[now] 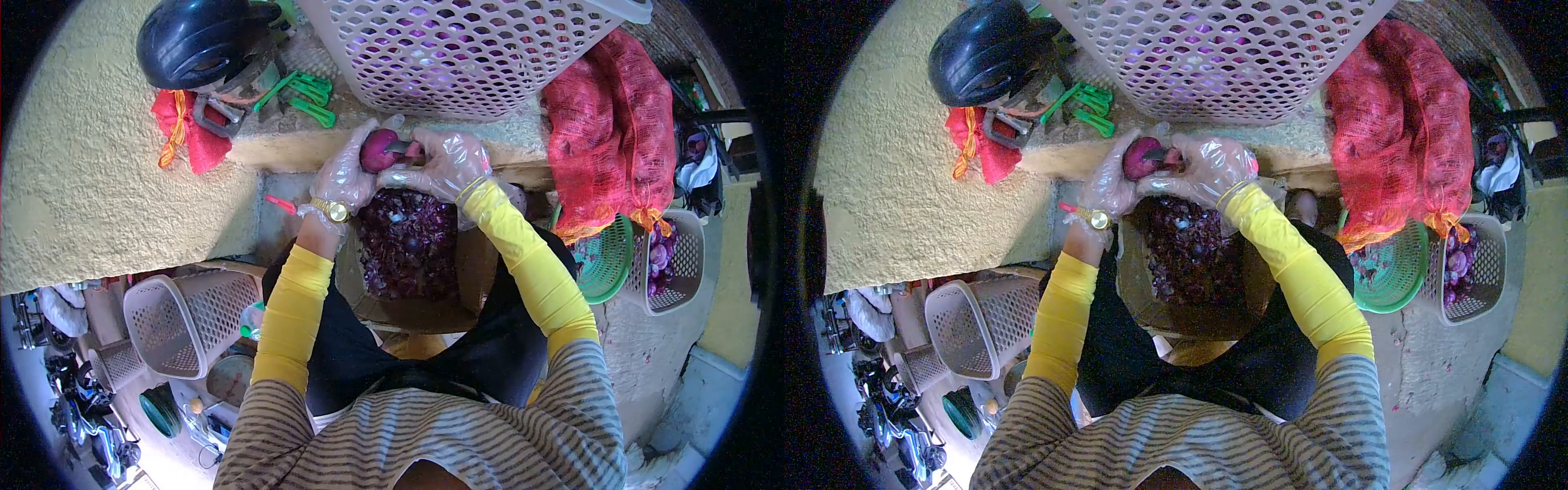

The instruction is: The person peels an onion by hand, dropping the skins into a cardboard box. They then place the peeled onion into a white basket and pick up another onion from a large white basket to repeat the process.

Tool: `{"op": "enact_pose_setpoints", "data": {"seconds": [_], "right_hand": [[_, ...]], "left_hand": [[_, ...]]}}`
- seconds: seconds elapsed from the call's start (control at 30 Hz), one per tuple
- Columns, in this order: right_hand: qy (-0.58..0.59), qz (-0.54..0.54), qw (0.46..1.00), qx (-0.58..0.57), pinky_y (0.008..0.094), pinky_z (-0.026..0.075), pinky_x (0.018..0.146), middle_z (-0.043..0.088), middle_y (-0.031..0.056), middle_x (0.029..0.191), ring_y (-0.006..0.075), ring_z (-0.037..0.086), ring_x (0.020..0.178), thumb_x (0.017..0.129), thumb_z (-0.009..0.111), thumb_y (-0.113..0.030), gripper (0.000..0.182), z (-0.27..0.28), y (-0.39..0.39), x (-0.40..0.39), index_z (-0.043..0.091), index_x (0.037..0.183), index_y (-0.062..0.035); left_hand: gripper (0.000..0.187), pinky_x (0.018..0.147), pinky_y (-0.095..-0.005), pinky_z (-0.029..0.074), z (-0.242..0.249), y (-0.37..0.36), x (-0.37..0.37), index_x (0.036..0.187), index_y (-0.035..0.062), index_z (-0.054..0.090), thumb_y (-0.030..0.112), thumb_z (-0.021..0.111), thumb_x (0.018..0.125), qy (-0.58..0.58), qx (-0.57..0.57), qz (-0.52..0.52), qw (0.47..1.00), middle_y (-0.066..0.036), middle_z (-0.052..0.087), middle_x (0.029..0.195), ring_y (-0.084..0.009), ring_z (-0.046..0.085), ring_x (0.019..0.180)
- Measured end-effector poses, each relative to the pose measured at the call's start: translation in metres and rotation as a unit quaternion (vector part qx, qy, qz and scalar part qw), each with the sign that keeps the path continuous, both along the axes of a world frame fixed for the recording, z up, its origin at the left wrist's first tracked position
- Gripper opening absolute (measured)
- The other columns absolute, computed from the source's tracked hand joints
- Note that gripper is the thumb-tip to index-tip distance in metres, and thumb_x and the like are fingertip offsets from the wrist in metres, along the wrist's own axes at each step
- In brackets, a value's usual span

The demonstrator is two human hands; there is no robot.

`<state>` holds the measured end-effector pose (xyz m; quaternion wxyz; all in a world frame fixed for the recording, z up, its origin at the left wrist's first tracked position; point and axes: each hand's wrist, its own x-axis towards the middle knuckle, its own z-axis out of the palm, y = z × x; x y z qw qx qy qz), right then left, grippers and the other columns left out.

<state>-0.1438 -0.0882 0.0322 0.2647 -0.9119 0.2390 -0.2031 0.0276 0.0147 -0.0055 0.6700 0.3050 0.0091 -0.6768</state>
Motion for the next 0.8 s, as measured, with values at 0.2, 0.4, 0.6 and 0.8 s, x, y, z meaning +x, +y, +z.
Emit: {"op": "enact_pose_setpoints", "data": {"seconds": [0.2,0.4,0.6,0.8], "right_hand": [[0.007,-0.020,1.000,0.003,0.0395,0.053,0.060,0.065,0.0094,0.065,0.0279,0.067,0.061,0.061,0.081,-0.072,0.066,0.007,0.003,0.001,0.066,0.079,-0.0099],[0.019,-0.017,1.000,-0.005,0.0399,0.053,0.060,0.065,0.0102,0.064,0.0283,0.067,0.060,0.064,0.079,-0.072,0.065,0.007,0.005,0.003,0.067,0.078,-0.0100],[0.017,0.001,1.000,0.004,0.0406,0.053,0.059,0.066,0.0091,0.065,0.0288,0.066,0.060,0.074,0.074,-0.068,0.058,0.000,0.005,0.006,0.069,0.082,-0.0107],[0.062,0.033,0.997,-0.011,0.0423,0.052,0.060,0.066,0.0101,0.065,0.0304,0.067,0.061,0.081,0.067,-0.067,0.055,-0.004,0.007,0.008,0.069,0.080,-0.0122]], "left_hand": [[0.039,0.094,-0.0368,0.056,-0.006,0.002,0.006,0.127,0.0027,0.055,0.031,0.059,0.100,0.034,-0.024,-0.025,0.999,-0.015,0.063,0.119,-0.0248,0.064,0.106],[0.038,0.092,-0.0386,0.056,0.007,0.001,-0.004,0.125,0.0025,0.055,0.032,0.056,0.102,0.024,0.002,-0.010,1.000,-0.015,0.063,0.118,-0.0260,0.064,0.105],[0.038,0.093,-0.0415,0.056,0.006,0.000,-0.007,0.124,0.0019,0.055,0.033,0.054,0.103,0.023,0.020,0.016,0.999,-0.017,0.063,0.115,-0.0275,0.063,0.104],[0.037,0.092,-0.0444,0.055,0.003,-0.001,-0.005,0.121,0.0022,0.055,0.035,0.055,0.103,0.059,0.004,0.057,0.997,-0.016,0.062,0.111,-0.0297,0.063,0.099]]}}
